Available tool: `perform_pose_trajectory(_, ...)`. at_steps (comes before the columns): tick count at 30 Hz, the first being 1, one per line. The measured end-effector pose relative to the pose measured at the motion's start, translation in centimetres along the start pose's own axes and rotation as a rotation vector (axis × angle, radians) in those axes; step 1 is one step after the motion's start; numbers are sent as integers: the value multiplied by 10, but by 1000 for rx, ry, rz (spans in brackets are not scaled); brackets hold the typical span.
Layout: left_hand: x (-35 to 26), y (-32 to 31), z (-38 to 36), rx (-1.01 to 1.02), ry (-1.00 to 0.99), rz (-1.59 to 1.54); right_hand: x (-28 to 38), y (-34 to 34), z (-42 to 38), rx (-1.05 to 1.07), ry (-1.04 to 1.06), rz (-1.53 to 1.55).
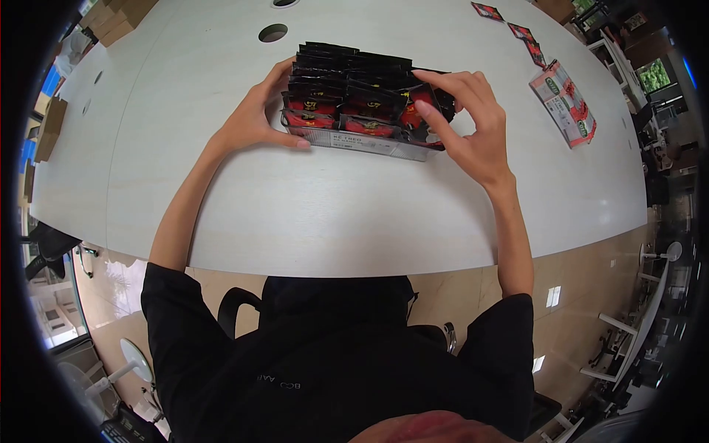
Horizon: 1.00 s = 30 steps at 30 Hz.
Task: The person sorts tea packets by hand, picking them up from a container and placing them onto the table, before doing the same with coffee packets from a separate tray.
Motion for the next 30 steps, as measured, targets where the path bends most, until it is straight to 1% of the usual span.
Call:
perform_pose_trajectory(1, 0, 0, 1, 1, -5, 11, 1, 1, -2, -2, -11, -3)
perform_pose_trajectory(3, -5, -1, 0, 8, 16, -21, 2, 9, -5, -101, -127, 64)
perform_pose_trajectory(4, -6, -1, -1, 1, 41, -53, 2, 10, -10, -99, -128, 61)
perform_pose_trajectory(6, -5, -1, 0, 1, 27, -54, -5, 18, -27, -397, -219, 243)
perform_pose_trajectory(7, -6, -1, 0, 4, 15, -51, -1, 18, -28, -490, -217, 322)
perform_pose_trajectory(8, -6, -1, 0, 3, 17, -51, 0, 19, -29, -488, -217, 323)
perform_pose_trajectory(11, -8, -1, -2, 12, 24, -32, 5, 13, -31, -257, -193, 183)
perform_pose_trajectory(12, -10, -1, -3, 14, 54, -45, 3, 14, -32, -260, -199, 182)
perform_pose_trajectory(14, -11, -2, -3, 24, 79, -52, -1, 8, -31, -23, -132, 61)
perform_pose_trajectory(16, -12, -2, -2, 20, 74, -99, -2, 8, -32, -69, -123, 51)
perform_pose_trajectory(19, -12, -2, -3, 7, 54, -63, 6, 14, -24, -131, -85, -19)
perform_pose_trajectory(21, -10, -3, -3, 9, 56, -84, 8, 15, -20, -239, -179, 39)
perform_pose_trajectory(22, -8, -2, -3, 3, 55, -105, 4, 15, -22, -239, -189, 43)
perform_pose_trajectory(24, -3, -1, -1, 9, 42, -105, -1, 9, -25, -71, -8, -114)
perform_pose_trajectory(25, -1, -2, -1, 9, 23, -108, -3, 8, -27, -73, -54, -93)
perform_pose_trajectory(26, 0, -3, -3, 21, 49, -109, -5, 9, -28, -65, -73, -74)
perform_pose_trajectory(28, -5, -3, -5, -8, 47, -126, -4, 14, -28, -93, 29, -172)
perform_pose_trajectory(29, -4, -3, -4, 4, 11, -121, -3, 17, -27, -143, 22, -175)
perform_pose_trajectory(30, 0, -1, -4, 3, 25, -121, -5, 16, -27, -139, 18, -162)
Point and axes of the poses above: each hand's wrist, its own z-axis towards the middle knuckle, its own y-axis out of the back of the hand, x = y × z, the point moved 4 cm from there along z, towards the middle knuckle, and after that the axes turned 4 degrees about y, right-handed, at the moved point
